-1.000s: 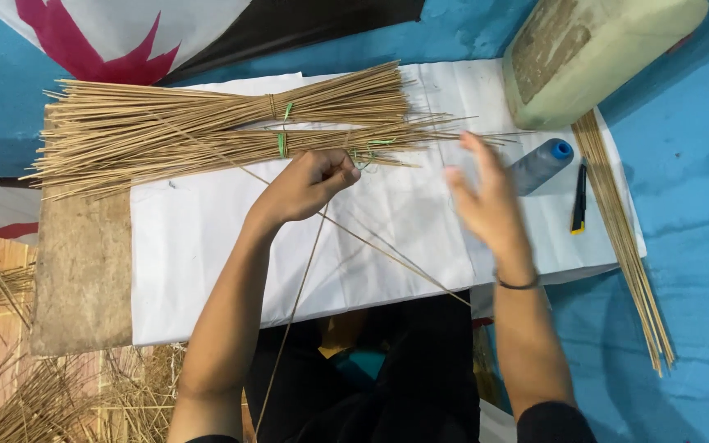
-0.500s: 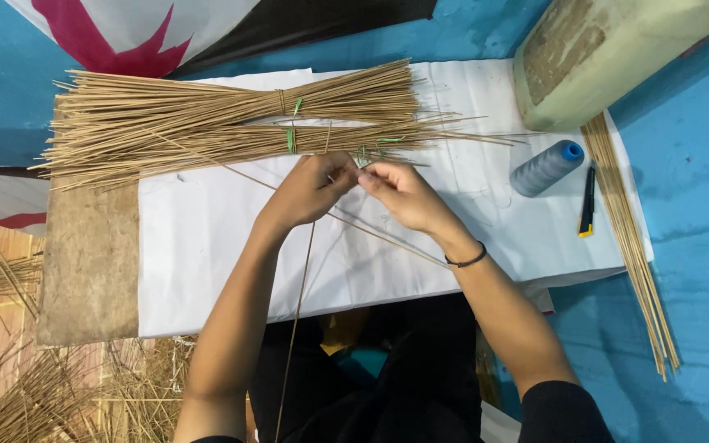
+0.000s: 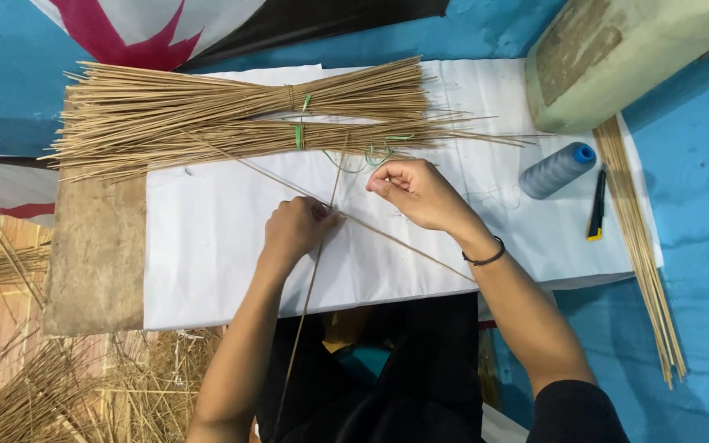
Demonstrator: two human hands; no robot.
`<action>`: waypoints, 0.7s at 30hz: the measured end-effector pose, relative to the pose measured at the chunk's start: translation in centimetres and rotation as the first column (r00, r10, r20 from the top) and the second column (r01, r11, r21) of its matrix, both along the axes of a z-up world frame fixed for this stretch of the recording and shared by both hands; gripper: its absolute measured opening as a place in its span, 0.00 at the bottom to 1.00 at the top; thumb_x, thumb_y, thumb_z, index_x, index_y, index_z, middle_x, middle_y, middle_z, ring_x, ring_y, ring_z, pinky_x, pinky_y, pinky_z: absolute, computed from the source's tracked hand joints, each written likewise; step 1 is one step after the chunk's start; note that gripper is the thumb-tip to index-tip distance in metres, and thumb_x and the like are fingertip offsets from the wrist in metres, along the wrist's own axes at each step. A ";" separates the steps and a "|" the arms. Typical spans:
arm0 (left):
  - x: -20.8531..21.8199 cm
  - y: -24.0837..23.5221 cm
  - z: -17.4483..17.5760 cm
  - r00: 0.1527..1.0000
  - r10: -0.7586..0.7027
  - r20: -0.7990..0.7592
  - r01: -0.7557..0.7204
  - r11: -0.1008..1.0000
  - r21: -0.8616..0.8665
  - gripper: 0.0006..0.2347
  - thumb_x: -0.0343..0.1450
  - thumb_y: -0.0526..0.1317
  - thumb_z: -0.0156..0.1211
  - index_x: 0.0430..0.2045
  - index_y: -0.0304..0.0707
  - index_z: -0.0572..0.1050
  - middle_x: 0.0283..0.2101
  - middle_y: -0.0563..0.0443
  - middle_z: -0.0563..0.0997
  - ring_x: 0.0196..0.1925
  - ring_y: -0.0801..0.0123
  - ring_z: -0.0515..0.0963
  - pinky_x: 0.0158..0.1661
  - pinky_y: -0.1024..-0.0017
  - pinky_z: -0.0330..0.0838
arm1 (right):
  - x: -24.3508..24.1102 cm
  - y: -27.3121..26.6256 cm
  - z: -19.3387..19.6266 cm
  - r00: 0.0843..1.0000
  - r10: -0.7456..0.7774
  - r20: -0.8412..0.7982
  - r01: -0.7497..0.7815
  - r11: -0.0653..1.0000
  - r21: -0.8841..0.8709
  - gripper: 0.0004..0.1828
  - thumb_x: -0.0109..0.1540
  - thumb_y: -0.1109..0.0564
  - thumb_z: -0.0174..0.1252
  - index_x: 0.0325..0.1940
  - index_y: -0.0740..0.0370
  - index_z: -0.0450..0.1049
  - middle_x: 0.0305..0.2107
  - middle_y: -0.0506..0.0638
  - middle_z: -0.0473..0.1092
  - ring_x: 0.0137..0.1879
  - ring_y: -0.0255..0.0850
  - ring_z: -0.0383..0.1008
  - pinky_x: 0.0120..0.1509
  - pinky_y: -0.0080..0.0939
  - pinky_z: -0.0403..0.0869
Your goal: Assembling a kite frame by tying thin wooden sticks together with thread.
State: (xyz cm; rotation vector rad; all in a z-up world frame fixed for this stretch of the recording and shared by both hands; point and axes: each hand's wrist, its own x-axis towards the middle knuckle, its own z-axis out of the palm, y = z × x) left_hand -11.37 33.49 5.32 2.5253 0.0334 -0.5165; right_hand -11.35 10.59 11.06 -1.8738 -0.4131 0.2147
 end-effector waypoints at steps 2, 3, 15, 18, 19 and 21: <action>-0.1 -0.1 -1.2 1.000 0.015 0.027 -0.015 1.000 -0.024 0.14 0.67 0.50 0.66 0.39 0.43 0.85 0.37 0.45 0.87 0.44 0.43 0.86 0.43 0.51 0.79 | -0.2 -0.3 0.5 1.000 -0.006 -0.009 0.006 1.000 0.006 0.06 0.67 0.61 0.57 0.38 0.62 0.79 0.12 0.39 0.57 0.22 0.26 0.55 0.27 0.26 0.57; -0.2 -0.2 -1.8 0.998 0.034 0.052 -0.032 0.998 -0.045 0.11 0.68 0.46 0.65 0.40 0.46 0.85 0.37 0.49 0.87 0.44 0.47 0.86 0.43 0.52 0.80 | -0.3 -0.5 0.7 1.000 -0.008 -0.019 0.009 1.000 0.015 0.06 0.67 0.61 0.57 0.38 0.62 0.79 0.12 0.39 0.57 0.22 0.26 0.54 0.28 0.26 0.58; -1.1 -1.6 -1.6 0.994 -0.060 0.094 0.059 0.998 0.020 0.08 0.66 0.43 0.63 0.35 0.48 0.84 0.31 0.46 0.86 0.39 0.43 0.86 0.42 0.49 0.81 | -0.2 -1.3 0.4 0.997 0.010 -0.071 -0.006 0.998 0.062 0.07 0.68 0.58 0.57 0.42 0.61 0.80 0.15 0.41 0.63 0.24 0.25 0.57 0.29 0.24 0.59; -1.9 -0.4 -0.7 0.978 -0.007 0.207 0.065 0.959 -0.275 0.06 0.72 0.40 0.60 0.35 0.38 0.81 0.29 0.46 0.87 0.30 0.57 0.87 0.38 0.63 0.78 | -0.2 -3.2 -0.2 0.998 -0.066 -0.014 0.065 0.998 -0.022 0.09 0.67 0.60 0.56 0.49 0.62 0.79 0.24 0.49 0.74 0.33 0.32 0.67 0.39 0.34 0.70; -2.3 -0.2 0.0 0.979 -0.006 0.205 0.063 0.960 -0.273 0.06 0.72 0.40 0.60 0.35 0.38 0.81 0.29 0.46 0.87 0.30 0.57 0.87 0.38 0.63 0.78 | -0.3 -3.8 -0.3 0.998 -0.064 -0.017 0.064 0.998 -0.020 0.09 0.67 0.60 0.56 0.49 0.62 0.79 0.24 0.49 0.74 0.33 0.32 0.67 0.39 0.34 0.70; -3.0 0.4 1.3 0.972 0.109 0.208 0.003 0.879 -0.478 0.04 0.71 0.38 0.63 0.33 0.40 0.80 0.25 0.48 0.86 0.26 0.64 0.86 0.34 0.71 0.77 | -0.2 -4.9 -0.2 0.973 -0.207 0.104 0.221 0.964 -0.148 0.10 0.68 0.62 0.54 0.51 0.63 0.78 0.28 0.57 0.77 0.37 0.41 0.77 0.46 0.41 0.75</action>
